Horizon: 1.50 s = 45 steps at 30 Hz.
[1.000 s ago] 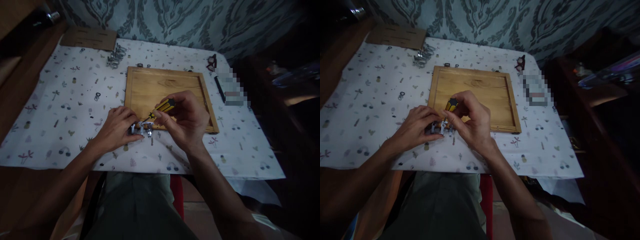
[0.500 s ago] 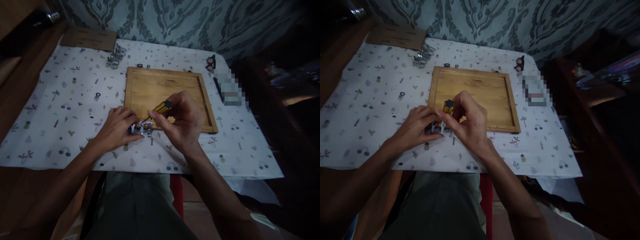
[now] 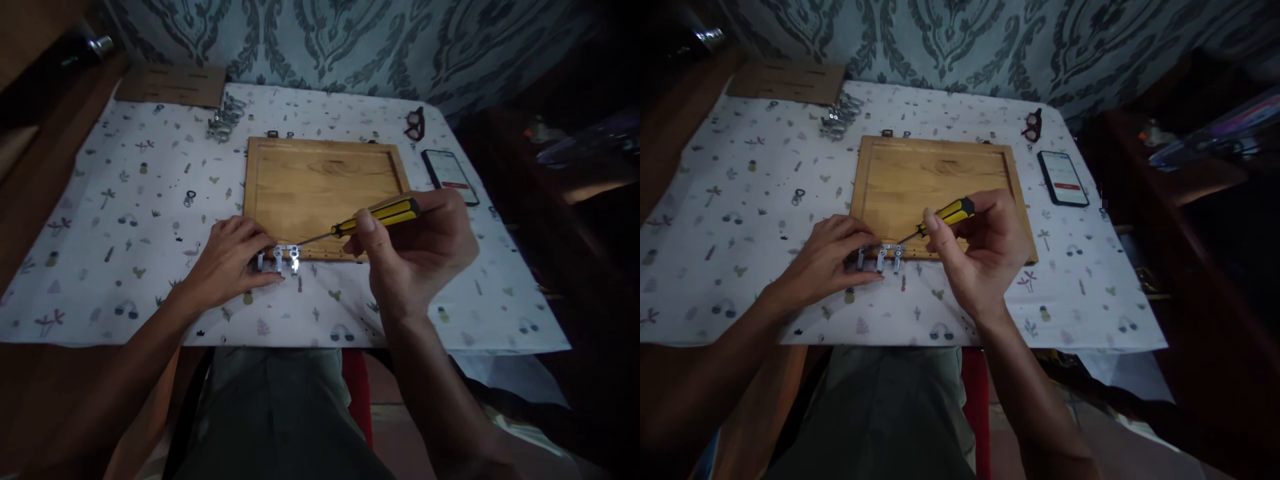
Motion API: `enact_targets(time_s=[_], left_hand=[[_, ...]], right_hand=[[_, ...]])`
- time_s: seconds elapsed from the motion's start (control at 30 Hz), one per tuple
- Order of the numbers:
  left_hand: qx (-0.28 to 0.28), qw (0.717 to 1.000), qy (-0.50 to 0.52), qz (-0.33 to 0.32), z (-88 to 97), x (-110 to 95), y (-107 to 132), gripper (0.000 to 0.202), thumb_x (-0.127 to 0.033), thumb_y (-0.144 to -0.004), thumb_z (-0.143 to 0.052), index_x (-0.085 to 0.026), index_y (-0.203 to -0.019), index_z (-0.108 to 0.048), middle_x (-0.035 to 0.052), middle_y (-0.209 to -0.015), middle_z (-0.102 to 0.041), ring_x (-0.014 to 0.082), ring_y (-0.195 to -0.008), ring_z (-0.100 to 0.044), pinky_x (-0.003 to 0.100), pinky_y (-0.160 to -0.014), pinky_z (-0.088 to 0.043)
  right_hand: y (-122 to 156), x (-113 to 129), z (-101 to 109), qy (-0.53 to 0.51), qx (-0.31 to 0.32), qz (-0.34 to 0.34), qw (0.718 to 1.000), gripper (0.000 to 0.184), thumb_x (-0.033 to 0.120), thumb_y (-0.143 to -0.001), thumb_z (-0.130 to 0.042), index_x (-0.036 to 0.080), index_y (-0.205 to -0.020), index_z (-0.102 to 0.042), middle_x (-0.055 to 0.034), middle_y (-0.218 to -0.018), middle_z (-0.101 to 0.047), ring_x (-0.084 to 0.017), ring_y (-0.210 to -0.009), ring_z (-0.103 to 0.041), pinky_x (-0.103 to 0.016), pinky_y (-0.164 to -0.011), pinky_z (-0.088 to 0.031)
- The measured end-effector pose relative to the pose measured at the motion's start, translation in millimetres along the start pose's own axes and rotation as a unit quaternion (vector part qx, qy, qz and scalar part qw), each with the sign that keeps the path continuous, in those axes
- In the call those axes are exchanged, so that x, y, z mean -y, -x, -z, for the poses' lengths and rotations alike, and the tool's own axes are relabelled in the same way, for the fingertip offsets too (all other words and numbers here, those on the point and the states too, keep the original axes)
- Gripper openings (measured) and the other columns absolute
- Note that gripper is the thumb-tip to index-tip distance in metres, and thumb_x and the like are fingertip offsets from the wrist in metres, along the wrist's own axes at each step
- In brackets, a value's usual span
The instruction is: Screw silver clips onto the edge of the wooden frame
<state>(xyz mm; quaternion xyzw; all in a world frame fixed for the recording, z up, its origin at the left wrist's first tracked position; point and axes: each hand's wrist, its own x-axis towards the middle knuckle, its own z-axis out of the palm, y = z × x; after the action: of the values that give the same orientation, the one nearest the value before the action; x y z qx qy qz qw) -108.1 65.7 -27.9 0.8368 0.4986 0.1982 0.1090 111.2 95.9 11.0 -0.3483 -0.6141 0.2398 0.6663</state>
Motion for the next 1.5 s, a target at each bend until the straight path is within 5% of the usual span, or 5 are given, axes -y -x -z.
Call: enact_targets(time_s=[0.43,1.37,1.5], left_hand=[[-0.006,1.000,0.008,0.016,-1.1,-1,-4,0.060,-0.073,-0.081,-0.054,-0.021,-0.111,-0.063,0.0096,-0.117,-0.062,0.0282,-0.109,-0.052,0.046,-0.093,-0.042],[0.020,1.000,-0.001,0.011,1.7,-4,-6,0.055,-0.067,-0.082,-0.058,-0.021,-0.111,-0.065,0.0094,-0.115,-0.062,0.0293,-0.110,-0.051,0.047,-0.094,-0.040],[0.010,1.000,-0.003,0.004,0.5,-3,-5,0.055,-0.067,-0.082,-0.058,-0.020,-0.110,-0.065,0.0099,-0.114,-0.062,0.0297,-0.109,-0.052,0.047,-0.091,-0.041]], right_hand=[[7,-9,3,-0.028,0.017,-0.034,0.999,0.025,0.021,-0.075,-0.081,0.025,-0.084,-0.057,0.0076,-0.070,-0.062,-0.008,-0.047,-0.061,-0.019,-0.038,-0.051],[8,-16,-10,0.022,0.165,0.036,0.985,0.019,0.023,-0.082,-0.074,0.029,-0.095,-0.061,0.0046,-0.079,-0.058,-0.011,-0.059,-0.058,-0.025,-0.047,-0.050],[8,-10,-9,0.034,0.133,0.056,0.989,0.021,0.021,-0.079,-0.076,0.028,-0.094,-0.063,0.0041,-0.079,-0.061,-0.011,-0.062,-0.059,-0.025,-0.051,-0.053]])
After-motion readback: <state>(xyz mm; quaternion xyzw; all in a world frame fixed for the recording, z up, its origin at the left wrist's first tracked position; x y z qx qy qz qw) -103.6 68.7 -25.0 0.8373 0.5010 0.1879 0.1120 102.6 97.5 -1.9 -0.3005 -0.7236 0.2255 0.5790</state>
